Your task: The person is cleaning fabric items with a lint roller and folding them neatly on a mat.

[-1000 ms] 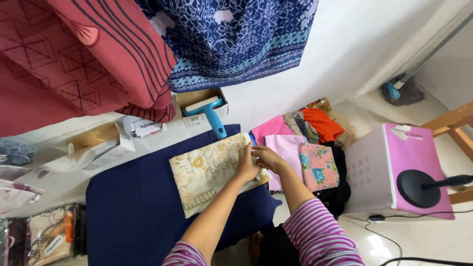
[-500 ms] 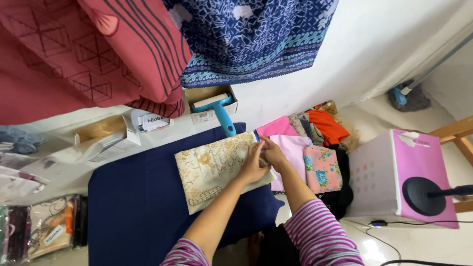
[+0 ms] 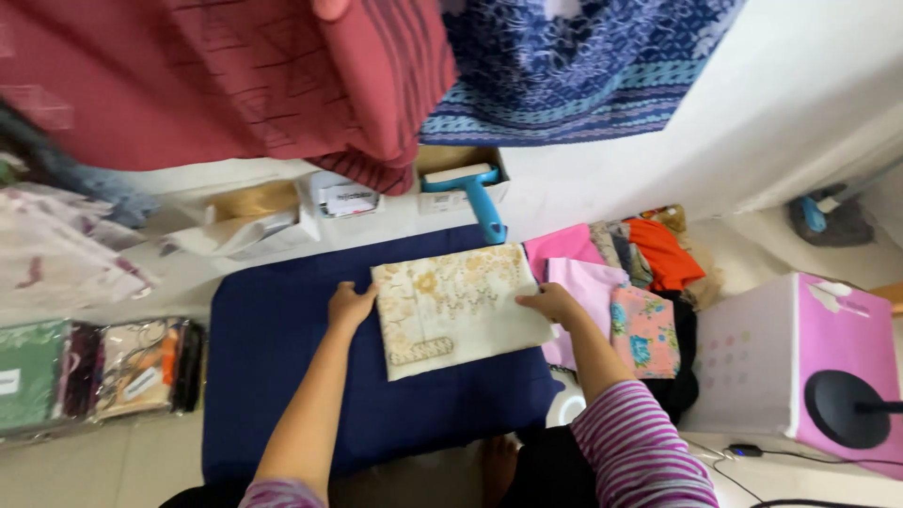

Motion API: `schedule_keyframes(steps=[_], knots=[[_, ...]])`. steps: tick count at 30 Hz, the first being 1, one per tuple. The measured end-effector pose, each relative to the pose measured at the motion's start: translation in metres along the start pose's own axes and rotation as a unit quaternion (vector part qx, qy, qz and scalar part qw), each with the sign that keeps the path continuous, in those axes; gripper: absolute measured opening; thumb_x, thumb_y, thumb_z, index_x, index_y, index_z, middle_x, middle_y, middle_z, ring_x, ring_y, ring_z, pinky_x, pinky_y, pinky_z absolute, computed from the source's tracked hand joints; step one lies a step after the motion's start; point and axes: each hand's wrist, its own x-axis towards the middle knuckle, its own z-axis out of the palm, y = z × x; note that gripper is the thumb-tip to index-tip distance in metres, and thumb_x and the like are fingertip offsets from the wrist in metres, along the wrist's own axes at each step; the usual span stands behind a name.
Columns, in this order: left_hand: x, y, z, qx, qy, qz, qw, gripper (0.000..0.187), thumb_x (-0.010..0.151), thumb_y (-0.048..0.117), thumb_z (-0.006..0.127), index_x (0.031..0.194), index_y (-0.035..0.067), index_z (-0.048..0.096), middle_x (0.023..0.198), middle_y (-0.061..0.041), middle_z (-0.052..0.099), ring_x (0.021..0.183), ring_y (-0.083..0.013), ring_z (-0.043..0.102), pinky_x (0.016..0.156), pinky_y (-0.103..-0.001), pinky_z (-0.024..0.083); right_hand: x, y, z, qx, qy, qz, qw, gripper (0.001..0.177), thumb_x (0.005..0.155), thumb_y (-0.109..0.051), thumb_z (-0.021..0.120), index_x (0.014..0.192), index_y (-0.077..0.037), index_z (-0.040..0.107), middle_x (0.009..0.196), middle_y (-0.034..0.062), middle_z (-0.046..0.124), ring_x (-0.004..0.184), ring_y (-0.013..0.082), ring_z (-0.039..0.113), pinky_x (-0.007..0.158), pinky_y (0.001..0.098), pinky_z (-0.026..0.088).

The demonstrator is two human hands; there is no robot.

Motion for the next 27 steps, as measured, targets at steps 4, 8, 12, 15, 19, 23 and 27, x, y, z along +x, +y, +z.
schedule_keyframes(steps=[4, 8, 12, 15, 19, 23, 27], knots=[[-0.026, 0.041, -0.016, -0.039, -0.028, 0.036, 0.998, 0.072, 0.086, 0.073, 0.065, 0.124, 0.013, 0.073, 0.123, -0.011, 0.074, 0.123, -0.0293, 0.065, 0.101, -0.041, 0.054, -0.003, -0.008, 0.002, 0.044, -0.008, 0.023, 0.999, 0.063, 0.08, -0.028, 0.088, 0.13, 0.004, 0.067, 0.111, 0.0295, 0.073, 0.102, 0.0435, 0.073, 0.082, 0.053, 0.06], [-0.016, 0.051, -0.001, -0.162, -0.053, 0.029, 0.985, 0.059, 0.084, 0.057, 0.077, 0.12, 0.012, 0.073, 0.111, -0.011, 0.075, 0.109, -0.0313, 0.071, 0.081, -0.044, 0.062, -0.017, -0.018, -0.004, -0.038, 0.011, -0.034, 0.999, 0.06, 0.083, -0.032, 0.084, 0.132, -0.002, 0.068, 0.116, 0.0269, 0.073, 0.11, 0.0435, 0.069, 0.089, 0.0551, 0.058], [-0.087, 0.077, -0.061, -0.322, -0.122, 0.002, 0.939, 0.062, 0.092, 0.038, 0.077, 0.141, 0.006, 0.057, 0.132, -0.022, 0.063, 0.122, -0.0408, 0.062, 0.087, -0.055, 0.06, -0.041, -0.047, -0.006, -0.175, 0.09, -0.155, 0.968, 0.054, 0.085, -0.044, 0.075, 0.128, -0.012, 0.073, 0.116, 0.0207, 0.074, 0.117, 0.043, 0.066, 0.099, 0.053, 0.054], [-0.166, 0.077, -0.133, -0.401, -0.151, 0.01, 0.904, 0.05, 0.098, 0.025, 0.069, 0.144, 0.008, 0.055, 0.143, -0.026, 0.053, 0.132, -0.045, 0.053, 0.095, -0.06, 0.055, -0.028, -0.07, -0.006, -0.233, 0.136, -0.221, 0.937, 0.047, 0.093, -0.041, 0.068, 0.126, -0.007, 0.071, 0.115, 0.026, 0.072, 0.117, 0.0478, 0.064, 0.1, 0.0581, 0.051], [-0.253, 0.045, -0.18, -0.481, -0.129, -0.019, 0.867, 0.048, 0.098, 0.023, 0.067, 0.142, 0.012, 0.053, 0.138, -0.02, 0.047, 0.127, -0.0372, 0.051, 0.095, -0.054, 0.056, -0.062, -0.138, 0.028, -0.226, 0.157, -0.264, 0.924, 0.046, 0.094, -0.042, 0.07, 0.129, -0.012, 0.07, 0.114, 0.0206, 0.074, 0.115, 0.0439, 0.067, 0.098, 0.0536, 0.052], [-0.296, -0.006, -0.175, -0.488, -0.096, -0.081, 0.864, 0.044, 0.099, 0.02, 0.062, 0.14, 0.007, 0.049, 0.137, -0.025, 0.041, 0.124, -0.0419, 0.051, 0.088, -0.05, 0.06, -0.05, -0.166, 0.102, -0.305, 0.179, -0.378, 0.856, 0.027, 0.095, -0.039, 0.07, 0.121, -0.03, 0.071, 0.106, 0.0065, 0.075, 0.106, 0.0323, 0.07, 0.102, 0.0501, 0.047], [-0.244, -0.126, -0.107, -0.128, -0.065, -0.039, 0.989, 0.055, 0.095, 0.035, 0.068, 0.145, 0.02, 0.05, 0.132, -0.02, 0.065, 0.126, -0.039, 0.062, 0.097, -0.051, 0.058, -0.074, -0.166, 0.166, -0.403, 0.256, -0.475, 0.739, 0.049, 0.087, -0.04, 0.078, 0.133, -0.03, 0.065, 0.121, -0.0002, 0.067, 0.115, 0.0249, 0.064, 0.104, 0.0513, 0.044]])
